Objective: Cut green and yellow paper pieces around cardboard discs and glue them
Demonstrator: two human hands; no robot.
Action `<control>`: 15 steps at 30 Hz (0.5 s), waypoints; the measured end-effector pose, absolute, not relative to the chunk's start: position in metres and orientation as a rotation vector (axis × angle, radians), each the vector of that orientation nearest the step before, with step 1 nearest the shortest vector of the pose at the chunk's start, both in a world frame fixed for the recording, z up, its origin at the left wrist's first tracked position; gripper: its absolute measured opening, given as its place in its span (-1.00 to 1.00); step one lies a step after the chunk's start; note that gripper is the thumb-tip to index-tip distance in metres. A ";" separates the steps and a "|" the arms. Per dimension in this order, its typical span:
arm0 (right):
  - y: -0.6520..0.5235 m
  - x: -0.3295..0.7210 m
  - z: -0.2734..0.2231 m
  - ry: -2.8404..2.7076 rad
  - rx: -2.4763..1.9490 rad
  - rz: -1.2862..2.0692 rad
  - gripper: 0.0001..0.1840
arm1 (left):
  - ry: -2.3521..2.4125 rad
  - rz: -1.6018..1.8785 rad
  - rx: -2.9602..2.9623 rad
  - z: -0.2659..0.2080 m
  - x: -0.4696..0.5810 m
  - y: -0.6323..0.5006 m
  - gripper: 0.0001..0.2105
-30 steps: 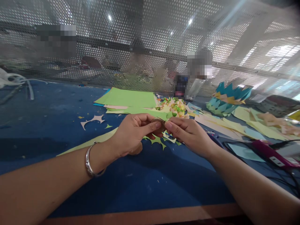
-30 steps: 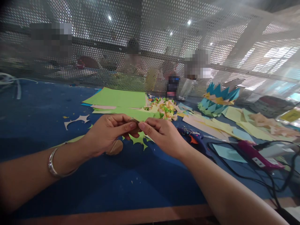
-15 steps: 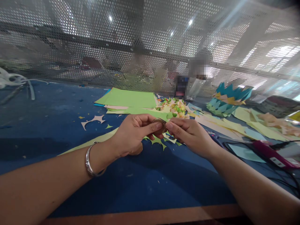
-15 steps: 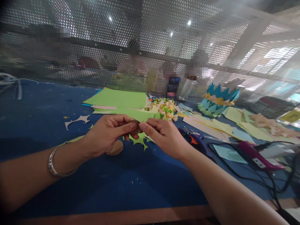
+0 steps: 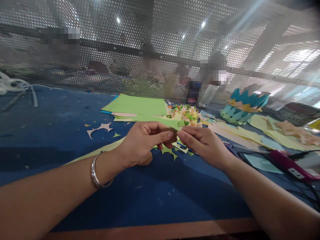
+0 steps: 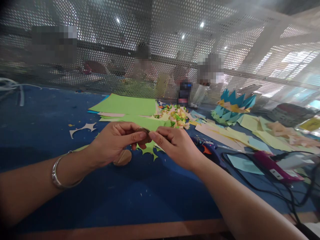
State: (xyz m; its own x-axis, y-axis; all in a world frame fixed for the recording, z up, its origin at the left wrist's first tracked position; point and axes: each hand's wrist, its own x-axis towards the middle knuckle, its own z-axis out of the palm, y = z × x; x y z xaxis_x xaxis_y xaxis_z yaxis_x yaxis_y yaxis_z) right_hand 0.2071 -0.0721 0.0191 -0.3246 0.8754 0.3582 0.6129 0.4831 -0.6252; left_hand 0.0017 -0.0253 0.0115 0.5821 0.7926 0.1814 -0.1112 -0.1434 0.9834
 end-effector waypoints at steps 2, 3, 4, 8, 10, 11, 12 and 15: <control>-0.072 0.207 0.019 -2.059 -1.231 0.491 -0.51 | 0.610 0.874 1.516 0.011 0.002 -0.025 -0.85; -0.072 0.207 0.019 -2.062 -1.231 0.484 -0.51 | 0.613 0.875 1.512 0.011 0.002 -0.025 -0.85; -0.072 0.206 0.019 -2.064 -1.232 0.473 -0.51 | 0.613 0.880 1.505 0.011 0.002 -0.025 -0.85; -0.072 0.206 0.019 -2.069 -1.237 0.442 -0.50 | 0.604 0.901 1.497 0.010 0.001 -0.025 -0.83; -0.072 0.206 0.019 -2.071 -1.241 0.438 -0.50 | 0.616 0.904 1.516 0.009 0.001 -0.025 -0.82; -0.072 0.206 0.019 -2.072 -1.243 0.439 -0.50 | 0.623 0.904 1.529 0.009 0.001 -0.024 -0.82; -0.071 0.205 0.019 -2.073 -1.244 0.438 -0.50 | 0.628 0.902 1.544 0.009 0.001 -0.024 -0.82; -0.071 0.205 0.019 -2.081 -1.240 0.433 -0.50 | 0.629 0.890 1.578 0.010 0.000 -0.024 -0.81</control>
State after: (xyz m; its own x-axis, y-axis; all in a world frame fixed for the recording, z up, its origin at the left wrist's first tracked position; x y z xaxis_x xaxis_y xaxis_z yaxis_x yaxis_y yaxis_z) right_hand 0.2051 -0.0707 0.0186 -0.3261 0.8679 0.3748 0.6465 0.4940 -0.5814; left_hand 0.0002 -0.0237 0.0096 0.5671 0.7980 0.2037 -0.0751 -0.1963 0.9777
